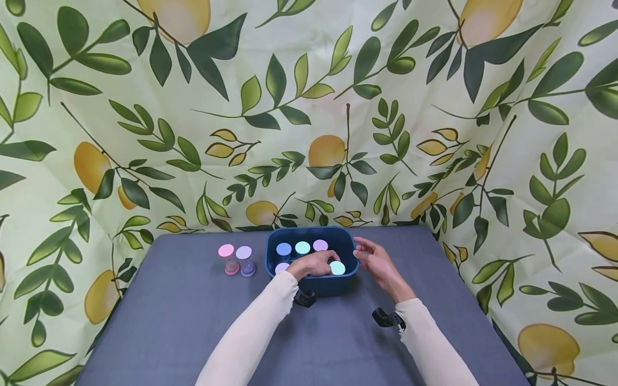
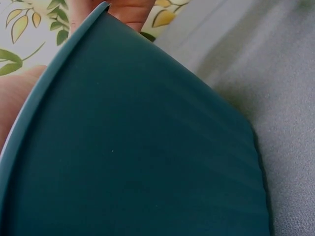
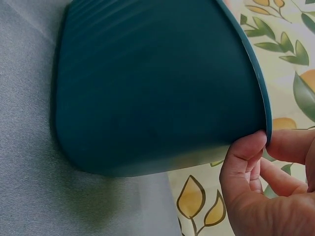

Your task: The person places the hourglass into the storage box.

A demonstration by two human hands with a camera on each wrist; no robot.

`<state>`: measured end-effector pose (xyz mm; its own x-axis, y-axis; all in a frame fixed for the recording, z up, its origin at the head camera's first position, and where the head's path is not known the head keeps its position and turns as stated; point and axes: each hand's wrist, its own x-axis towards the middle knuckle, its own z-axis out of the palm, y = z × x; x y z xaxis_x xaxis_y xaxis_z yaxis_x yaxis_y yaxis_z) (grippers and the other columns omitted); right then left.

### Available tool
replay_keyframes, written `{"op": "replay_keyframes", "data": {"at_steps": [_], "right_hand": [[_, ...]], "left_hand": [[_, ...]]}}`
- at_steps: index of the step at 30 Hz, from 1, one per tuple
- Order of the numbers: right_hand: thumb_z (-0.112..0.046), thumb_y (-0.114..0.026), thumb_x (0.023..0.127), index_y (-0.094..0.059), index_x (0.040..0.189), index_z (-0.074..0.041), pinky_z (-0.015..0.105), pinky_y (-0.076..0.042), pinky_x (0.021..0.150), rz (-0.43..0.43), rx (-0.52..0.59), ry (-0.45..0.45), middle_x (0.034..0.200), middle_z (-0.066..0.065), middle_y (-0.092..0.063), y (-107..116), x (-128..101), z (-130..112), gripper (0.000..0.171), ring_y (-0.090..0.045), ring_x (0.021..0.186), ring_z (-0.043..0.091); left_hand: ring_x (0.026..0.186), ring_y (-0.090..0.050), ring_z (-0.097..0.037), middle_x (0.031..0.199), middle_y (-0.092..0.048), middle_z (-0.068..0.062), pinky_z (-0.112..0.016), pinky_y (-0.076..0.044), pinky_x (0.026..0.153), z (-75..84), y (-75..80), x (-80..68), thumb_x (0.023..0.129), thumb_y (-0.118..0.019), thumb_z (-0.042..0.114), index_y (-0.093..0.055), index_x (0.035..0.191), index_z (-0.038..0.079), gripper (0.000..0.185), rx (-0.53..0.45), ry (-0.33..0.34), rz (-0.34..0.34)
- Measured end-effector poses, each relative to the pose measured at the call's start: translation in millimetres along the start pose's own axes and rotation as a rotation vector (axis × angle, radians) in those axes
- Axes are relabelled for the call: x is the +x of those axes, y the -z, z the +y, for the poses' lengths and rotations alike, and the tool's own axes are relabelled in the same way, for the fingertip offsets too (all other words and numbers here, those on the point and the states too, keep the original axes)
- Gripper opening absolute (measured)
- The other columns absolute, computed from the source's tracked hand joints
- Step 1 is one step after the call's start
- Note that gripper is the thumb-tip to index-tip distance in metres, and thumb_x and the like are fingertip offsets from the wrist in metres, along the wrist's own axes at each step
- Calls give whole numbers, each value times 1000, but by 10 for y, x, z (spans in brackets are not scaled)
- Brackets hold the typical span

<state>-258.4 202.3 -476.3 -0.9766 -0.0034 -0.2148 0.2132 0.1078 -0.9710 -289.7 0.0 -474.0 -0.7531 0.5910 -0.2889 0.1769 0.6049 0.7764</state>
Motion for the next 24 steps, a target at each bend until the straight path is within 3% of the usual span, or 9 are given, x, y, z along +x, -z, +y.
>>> {"op": "replay_keyframes", "data": {"at_steps": [15,24], "right_hand": [[-8,-55,98,-48,144,-12,26,-51,81,14,7,-1,118,9,-50,-7,7,-3,46,-53,102,22],[-8,-54,99,-48,143,-12,26,-51,80,12,6,1,118,8,-50,-15,-1,5,45,-53,102,21]], "left_hand": [[102,-52,-23,113,-60,-6,-41,-42,97,-8,4,14,87,-64,3,-61,111,14,27,-11,32,3],[107,-52,-23,119,-60,-7,-43,-40,104,-1,29,-24,90,-61,5,-62,121,16,34,27,8,-28]]}}
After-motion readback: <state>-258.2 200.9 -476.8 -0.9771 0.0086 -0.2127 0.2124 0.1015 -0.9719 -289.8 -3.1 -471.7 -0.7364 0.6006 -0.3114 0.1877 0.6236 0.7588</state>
